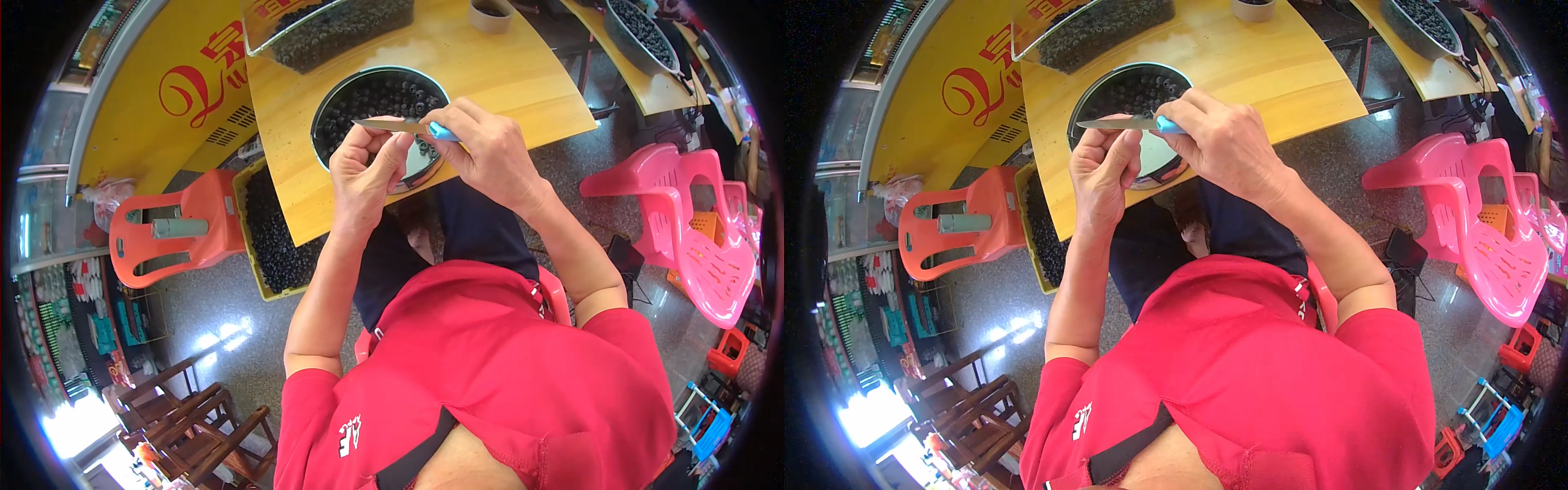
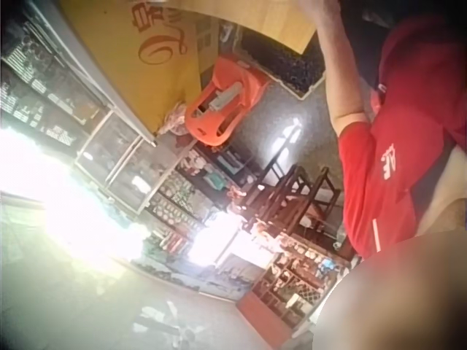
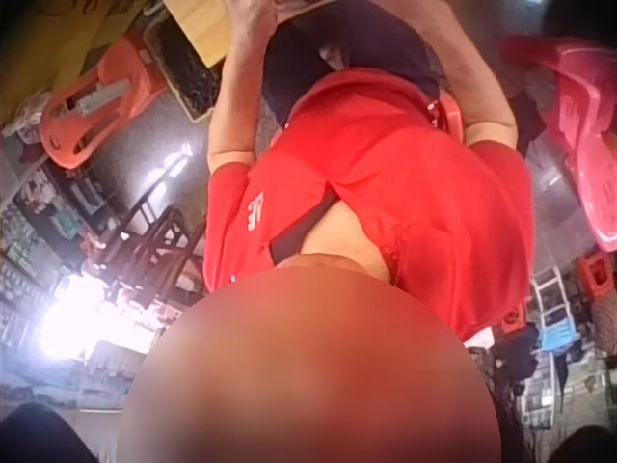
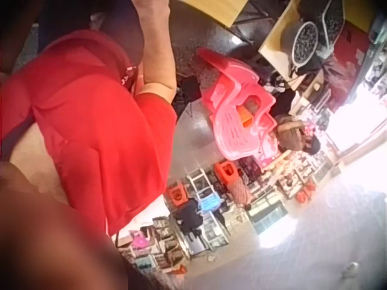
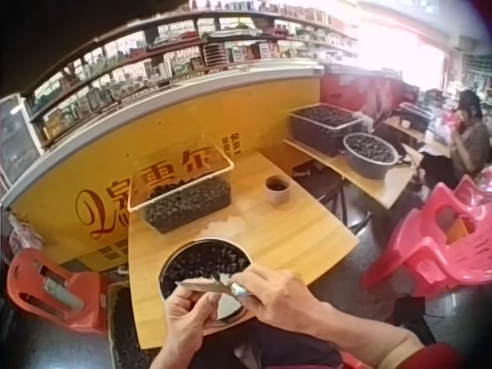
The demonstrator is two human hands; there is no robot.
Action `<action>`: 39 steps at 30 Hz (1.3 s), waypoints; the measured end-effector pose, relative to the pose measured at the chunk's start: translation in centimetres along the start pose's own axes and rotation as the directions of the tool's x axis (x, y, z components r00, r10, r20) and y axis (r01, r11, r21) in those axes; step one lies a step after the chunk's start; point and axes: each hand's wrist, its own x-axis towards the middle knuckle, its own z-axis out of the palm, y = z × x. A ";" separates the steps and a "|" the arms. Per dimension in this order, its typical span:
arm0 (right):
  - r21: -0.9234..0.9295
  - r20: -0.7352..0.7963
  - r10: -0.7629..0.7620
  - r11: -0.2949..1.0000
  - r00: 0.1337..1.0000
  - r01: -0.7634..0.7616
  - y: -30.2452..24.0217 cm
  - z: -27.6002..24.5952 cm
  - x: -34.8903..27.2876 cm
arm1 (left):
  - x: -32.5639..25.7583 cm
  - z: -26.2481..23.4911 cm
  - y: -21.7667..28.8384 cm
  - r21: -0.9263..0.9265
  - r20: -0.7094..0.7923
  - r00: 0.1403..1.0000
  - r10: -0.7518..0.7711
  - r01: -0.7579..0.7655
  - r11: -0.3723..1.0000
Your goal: Manually pitting small black fruits using a paring knife at a workstation.
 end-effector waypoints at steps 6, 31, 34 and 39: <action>-0.046 0.017 -0.003 0.999 1.000 0.004 0.0 -0.2 0.0 | -0.2 -0.1 0.1 0.113 -0.032 0.999 0.032 -0.028 0.993; 0.808 0.387 0.487 0.230 0.783 -0.542 -1.6 0.9 0.5 | -1.0 0.0 -0.1 0.192 -0.050 0.998 0.050 -0.039 0.981; 0.817 0.408 0.503 0.170 0.762 -0.550 -1.4 1.1 0.4 | -1.0 0.0 -0.1 0.248 -0.058 0.996 0.071 -0.054 0.967; 0.697 0.211 0.404 0.576 0.890 -0.427 -1.4 0.9 0.4 | -0.8 -0.5 -0.1 0.124 -0.066 0.996 0.058 -0.050 0.991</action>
